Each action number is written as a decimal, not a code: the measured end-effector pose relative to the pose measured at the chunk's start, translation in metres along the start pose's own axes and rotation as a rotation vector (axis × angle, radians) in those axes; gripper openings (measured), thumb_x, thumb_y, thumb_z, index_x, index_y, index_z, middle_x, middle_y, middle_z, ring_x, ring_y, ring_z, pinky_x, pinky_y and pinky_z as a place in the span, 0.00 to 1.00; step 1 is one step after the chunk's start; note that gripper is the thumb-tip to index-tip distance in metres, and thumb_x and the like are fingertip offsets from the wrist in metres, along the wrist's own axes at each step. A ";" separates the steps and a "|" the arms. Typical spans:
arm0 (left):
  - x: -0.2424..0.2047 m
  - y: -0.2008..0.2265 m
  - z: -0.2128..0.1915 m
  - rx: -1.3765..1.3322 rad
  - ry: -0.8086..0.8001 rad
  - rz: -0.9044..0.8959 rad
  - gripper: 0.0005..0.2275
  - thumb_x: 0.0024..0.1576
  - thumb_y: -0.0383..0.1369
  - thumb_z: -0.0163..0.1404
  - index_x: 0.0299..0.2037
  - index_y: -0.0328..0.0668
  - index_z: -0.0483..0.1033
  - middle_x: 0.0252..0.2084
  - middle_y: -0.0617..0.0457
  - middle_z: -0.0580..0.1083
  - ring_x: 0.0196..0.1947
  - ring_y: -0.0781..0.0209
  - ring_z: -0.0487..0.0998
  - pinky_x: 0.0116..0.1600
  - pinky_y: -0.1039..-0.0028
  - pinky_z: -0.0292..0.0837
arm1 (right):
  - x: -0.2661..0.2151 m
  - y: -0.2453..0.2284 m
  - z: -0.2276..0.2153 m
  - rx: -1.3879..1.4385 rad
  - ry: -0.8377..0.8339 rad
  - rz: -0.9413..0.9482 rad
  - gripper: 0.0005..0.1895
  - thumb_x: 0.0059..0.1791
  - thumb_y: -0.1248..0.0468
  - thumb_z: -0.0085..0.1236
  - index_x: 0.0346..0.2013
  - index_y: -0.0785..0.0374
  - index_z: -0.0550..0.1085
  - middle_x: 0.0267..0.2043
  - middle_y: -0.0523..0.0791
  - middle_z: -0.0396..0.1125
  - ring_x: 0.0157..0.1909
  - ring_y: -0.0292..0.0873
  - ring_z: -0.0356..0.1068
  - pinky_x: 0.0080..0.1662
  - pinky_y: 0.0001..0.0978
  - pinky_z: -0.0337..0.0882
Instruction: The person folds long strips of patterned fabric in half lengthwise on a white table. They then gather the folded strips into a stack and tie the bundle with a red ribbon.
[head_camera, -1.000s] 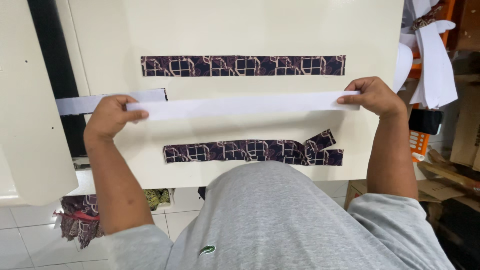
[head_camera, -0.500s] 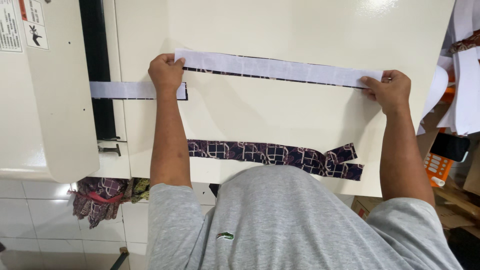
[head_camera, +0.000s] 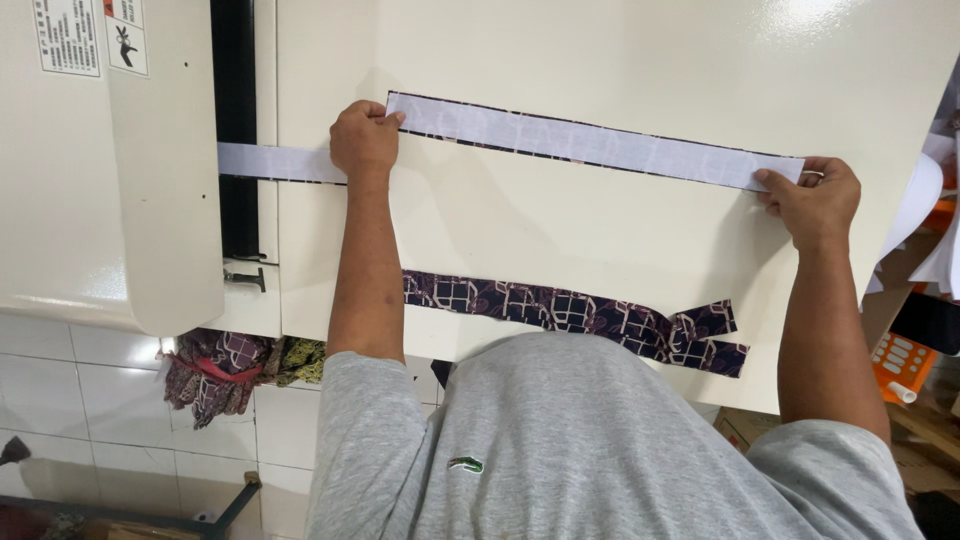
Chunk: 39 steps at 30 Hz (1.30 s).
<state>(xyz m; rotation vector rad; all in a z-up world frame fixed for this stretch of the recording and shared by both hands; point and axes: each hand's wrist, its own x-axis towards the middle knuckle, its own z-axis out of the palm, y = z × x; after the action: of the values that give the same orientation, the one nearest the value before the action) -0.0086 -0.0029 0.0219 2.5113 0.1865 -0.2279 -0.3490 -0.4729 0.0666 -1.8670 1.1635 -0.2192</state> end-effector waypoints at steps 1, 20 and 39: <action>0.000 -0.001 0.000 0.020 0.005 0.002 0.10 0.48 0.39 0.66 0.35 0.47 0.81 0.33 0.60 0.82 0.35 0.63 0.82 0.40 0.68 0.76 | -0.001 -0.001 0.001 -0.020 0.010 -0.009 0.23 0.50 0.68 0.71 0.51 0.73 0.67 0.39 0.50 0.74 0.36 0.39 0.78 0.33 0.25 0.77; -0.063 0.001 0.051 0.545 0.093 0.448 0.31 0.61 0.58 0.49 0.62 0.38 0.72 0.65 0.39 0.65 0.57 0.31 0.66 0.53 0.48 0.56 | -0.061 0.042 0.025 -0.934 0.224 -0.697 0.21 0.58 0.54 0.56 0.62 0.61 0.73 0.70 0.45 0.66 0.71 0.57 0.59 0.64 0.72 0.49; -0.013 0.015 0.018 0.453 -0.071 0.078 0.47 0.58 0.68 0.37 0.72 0.28 0.49 0.76 0.39 0.49 0.71 0.37 0.52 0.68 0.49 0.45 | -0.038 0.004 0.085 -0.818 -0.063 -0.713 0.33 0.60 0.43 0.43 0.72 0.63 0.64 0.79 0.48 0.53 0.80 0.65 0.41 0.67 0.80 0.32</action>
<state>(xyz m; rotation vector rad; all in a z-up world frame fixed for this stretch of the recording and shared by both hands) -0.0204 -0.0266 0.0185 2.9459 0.0054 -0.3600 -0.3244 -0.3933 0.0252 -2.9495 0.5033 -0.0673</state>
